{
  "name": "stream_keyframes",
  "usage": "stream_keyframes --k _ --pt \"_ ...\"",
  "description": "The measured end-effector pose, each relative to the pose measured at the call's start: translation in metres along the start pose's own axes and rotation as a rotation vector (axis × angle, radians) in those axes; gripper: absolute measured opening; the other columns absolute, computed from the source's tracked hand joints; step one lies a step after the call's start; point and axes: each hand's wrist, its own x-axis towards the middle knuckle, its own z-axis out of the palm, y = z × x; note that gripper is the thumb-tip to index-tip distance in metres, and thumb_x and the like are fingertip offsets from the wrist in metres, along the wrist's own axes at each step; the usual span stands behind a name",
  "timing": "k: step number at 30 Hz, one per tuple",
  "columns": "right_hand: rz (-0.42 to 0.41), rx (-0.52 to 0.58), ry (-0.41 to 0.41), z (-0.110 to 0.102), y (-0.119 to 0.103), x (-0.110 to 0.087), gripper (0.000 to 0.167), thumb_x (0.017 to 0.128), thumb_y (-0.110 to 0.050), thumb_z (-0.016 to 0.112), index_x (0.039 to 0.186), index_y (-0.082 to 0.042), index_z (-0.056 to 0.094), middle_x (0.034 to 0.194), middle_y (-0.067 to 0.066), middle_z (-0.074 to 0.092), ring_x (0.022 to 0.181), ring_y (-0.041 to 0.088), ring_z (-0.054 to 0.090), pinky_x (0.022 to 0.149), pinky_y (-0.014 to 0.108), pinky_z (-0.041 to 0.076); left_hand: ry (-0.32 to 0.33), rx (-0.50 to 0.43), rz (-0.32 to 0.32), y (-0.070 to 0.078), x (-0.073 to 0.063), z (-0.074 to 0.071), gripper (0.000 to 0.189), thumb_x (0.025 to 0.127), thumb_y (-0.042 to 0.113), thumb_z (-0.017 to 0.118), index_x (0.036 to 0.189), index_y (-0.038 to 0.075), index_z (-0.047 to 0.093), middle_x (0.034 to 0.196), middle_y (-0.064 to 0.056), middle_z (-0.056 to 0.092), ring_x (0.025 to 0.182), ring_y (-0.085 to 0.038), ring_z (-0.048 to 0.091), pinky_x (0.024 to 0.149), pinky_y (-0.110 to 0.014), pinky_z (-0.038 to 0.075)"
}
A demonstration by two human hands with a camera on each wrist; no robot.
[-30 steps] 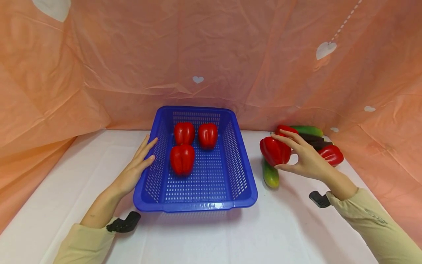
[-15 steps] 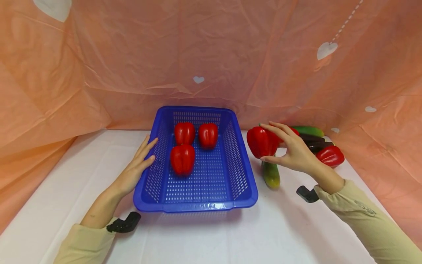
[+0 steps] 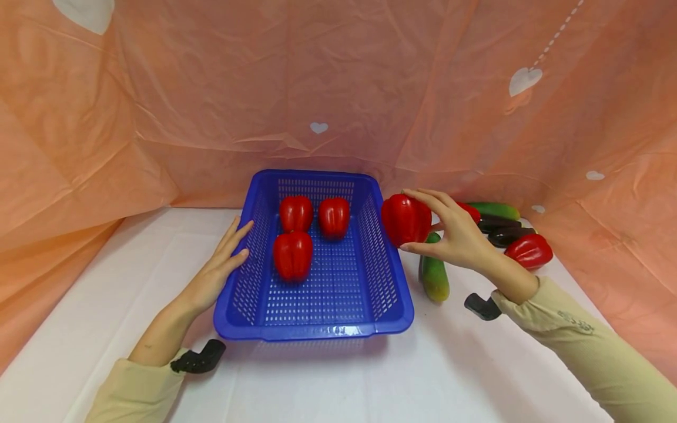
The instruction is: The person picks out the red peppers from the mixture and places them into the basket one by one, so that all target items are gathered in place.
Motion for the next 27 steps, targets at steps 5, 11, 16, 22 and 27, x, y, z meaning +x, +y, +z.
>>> stream_keyframes --k 5,11,16,22,27 --pt "0.010 0.019 -0.035 0.002 -0.009 0.009 0.086 0.071 -0.022 0.085 0.144 -0.014 0.042 0.139 0.017 0.045 0.119 0.036 0.053 0.073 0.045 0.058 -0.002 -0.001 -0.001 0.000 0.000 0.000 0.056 0.102 0.017 0.035 0.153 0.004 0.016 0.161 -0.013 -0.013 0.146 -0.036 -0.017 0.107 -0.069 -0.011" --pt "0.005 0.016 -0.072 0.004 -0.018 0.018 0.087 0.070 -0.022 0.085 0.144 -0.013 0.042 0.139 0.017 0.046 0.120 0.036 0.052 0.074 0.044 0.058 -0.004 0.002 -0.009 0.001 0.001 -0.001 0.057 0.102 0.017 0.035 0.153 0.005 0.015 0.161 -0.013 -0.014 0.146 -0.035 -0.017 0.107 -0.069 -0.011" --pt "0.019 -0.004 -0.116 0.008 -0.025 0.027 0.086 0.070 -0.024 0.085 0.144 -0.013 0.042 0.140 0.017 0.045 0.121 0.035 0.051 0.074 0.043 0.058 -0.001 0.000 -0.010 0.002 0.002 -0.001 0.056 0.102 0.017 0.035 0.153 0.005 0.016 0.161 -0.013 -0.014 0.146 -0.036 -0.017 0.107 -0.069 -0.010" --pt "0.039 -0.034 -0.226 0.016 -0.035 0.037 0.086 0.070 -0.029 0.085 0.145 -0.018 0.042 0.140 0.019 0.044 0.121 0.035 0.050 0.078 0.045 0.057 0.002 0.006 -0.011 0.000 0.002 0.000 0.056 0.102 0.018 0.035 0.153 0.005 0.016 0.161 -0.012 -0.013 0.146 -0.036 -0.016 0.107 -0.069 -0.010" --pt "0.066 -0.063 -0.296 0.024 -0.041 0.042 0.086 0.071 -0.030 0.084 0.145 -0.019 0.041 0.140 0.020 0.044 0.121 0.038 0.051 0.082 0.049 0.055 0.003 0.006 -0.010 -0.001 0.002 0.000 0.056 0.102 0.018 0.035 0.153 0.005 0.016 0.161 -0.013 -0.012 0.146 -0.036 -0.015 0.107 -0.069 -0.010"
